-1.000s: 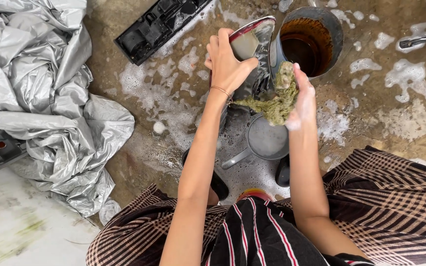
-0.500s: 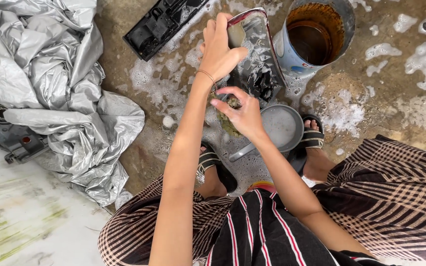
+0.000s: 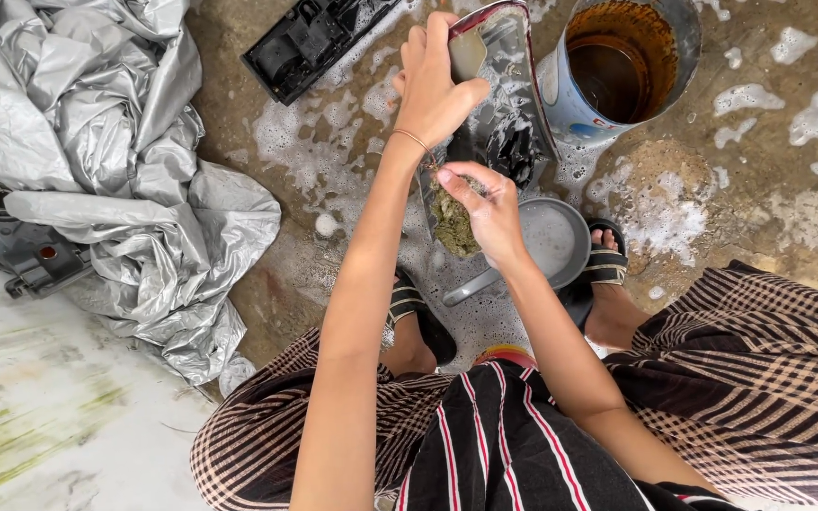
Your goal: The person scrubs a metal part with a brush and soapy water, then rinses it with water from a bucket. They continue to scrub and rinse the part thoroughly, ensuring all surfaces are cleaned.
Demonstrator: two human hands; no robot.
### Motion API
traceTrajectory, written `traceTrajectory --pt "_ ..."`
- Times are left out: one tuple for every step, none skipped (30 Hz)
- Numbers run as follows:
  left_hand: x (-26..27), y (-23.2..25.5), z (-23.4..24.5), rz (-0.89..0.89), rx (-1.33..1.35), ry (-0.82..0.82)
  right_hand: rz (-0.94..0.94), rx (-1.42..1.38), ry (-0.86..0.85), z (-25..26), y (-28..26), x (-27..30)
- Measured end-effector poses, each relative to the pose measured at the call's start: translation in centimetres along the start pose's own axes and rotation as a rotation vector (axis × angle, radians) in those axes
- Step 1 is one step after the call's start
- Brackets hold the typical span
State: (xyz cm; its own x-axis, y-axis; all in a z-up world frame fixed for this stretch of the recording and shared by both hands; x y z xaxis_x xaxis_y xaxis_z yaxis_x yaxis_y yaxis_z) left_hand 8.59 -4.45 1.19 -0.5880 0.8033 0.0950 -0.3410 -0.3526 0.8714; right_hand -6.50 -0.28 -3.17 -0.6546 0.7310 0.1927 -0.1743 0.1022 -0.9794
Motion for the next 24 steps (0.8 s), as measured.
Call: traceTrajectory --pt "0.1 0.0 0.0 -0.004 0.01 0.005 -0.009 -0.053 0.001 0.0 0.1 0.1" --pt "0.1 -0.1 0.0 -0.001 0.012 0.005 -0.012 -0.051 -0.001 0.0 0.1 0.1" --pt "0.2 -0.1 -0.1 -0.004 0.008 0.01 -0.024 -0.098 0.005 0.0 0.2 0.2" --pt "0.2 -0.1 -0.1 -0.008 0.004 0.015 -0.034 -0.147 0.012 0.1 0.3 0.2" --pt "0.1 -0.2 -0.2 -0.006 0.005 0.016 -0.035 -0.146 0.01 0.2 0.2 0.1" --pt "0.2 -0.2 -0.2 -0.012 0.007 0.025 -0.018 -0.146 0.03 0.5 0.0 0.1" --pt "0.2 -0.2 -0.3 -0.018 0.01 0.033 0.0 -0.146 0.05 0.7 -0.3 0.1" --pt "0.1 -0.4 -0.4 -0.017 0.011 0.034 -0.001 -0.144 0.049 0.8 -0.5 0.1" --pt "-0.1 -0.6 -0.5 -0.022 0.002 0.036 0.016 -0.121 0.087 1.1 -0.9 0.1" --pt "-0.2 -0.8 -0.6 -0.028 -0.007 0.039 0.034 -0.098 0.125 1.5 -1.2 0.1" --pt "-0.1 -0.7 -0.7 -0.028 -0.006 0.04 0.034 -0.097 0.124 1.6 -1.4 0.0" --pt "0.0 -0.5 -0.7 -0.029 -0.002 0.033 0.022 -0.053 0.162 1.8 -1.4 -0.1" --pt "0.1 -0.4 -0.6 -0.03 0.002 0.026 0.01 -0.008 0.2 2.1 -1.5 -0.2" --pt "0.2 -0.3 -0.3 -0.028 0.002 0.027 0.009 -0.008 0.198 2.5 -1.4 -0.6" --pt "0.3 -0.3 -0.2 -0.023 0.015 0.013 0.007 -0.028 0.228 3.1 -1.3 -1.0" --pt "0.3 -0.2 -0.2 -0.02 0.03 -0.003 0.005 -0.046 0.262 4.0 -1.2 -1.3" --pt "0.3 -0.3 -0.3 -0.02 0.032 -0.003 0.006 -0.044 0.263 4.7 -1.5 -1.2" --pt "0.2 -0.4 -0.1 -0.022 0.038 0.013 -0.071 -0.006 0.249 5.3 -1.1 -1.3" --pt "0.0 -0.5 0.0 -0.024 0.045 0.03 -0.148 0.032 0.236 5.9 -0.8 -1.3" --pt "0.0 -0.3 -0.2 -0.028 0.049 0.026 -0.146 0.035 0.241 6.9 -0.8 -1.2" --pt "-0.1 -0.2 -0.3 -0.024 0.045 0.028 -0.114 -0.089 0.274 8.0 -0.8 -1.1" --pt "0.0 -0.3 -0.5 -0.013 0.039 0.029 -0.086 -0.213 0.302 9.0 -0.7 -0.9" --pt "0.0 -0.3 -0.7 -0.01 0.043 0.026 -0.089 -0.21 0.304 9.8 -2.1 -1.0" --pt "0.0 0.0 -0.9 -0.037 0.048 0.006 -0.155 -0.283 0.358 10.7 -2.9 -0.9"
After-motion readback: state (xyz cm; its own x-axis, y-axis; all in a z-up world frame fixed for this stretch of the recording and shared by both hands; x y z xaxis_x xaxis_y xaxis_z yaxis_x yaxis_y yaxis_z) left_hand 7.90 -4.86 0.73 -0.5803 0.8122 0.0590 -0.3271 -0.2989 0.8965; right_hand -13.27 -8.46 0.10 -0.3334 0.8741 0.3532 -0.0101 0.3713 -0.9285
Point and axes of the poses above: each hand's wrist, its own x-axis away from the middle knuckle, its own z-axis out of the back of the hand, y = z × x, the point moved 8 cm from there along -x, towards the middle knuckle, and after that the axes turned 14 degrees about x, right-handed, at the moved point
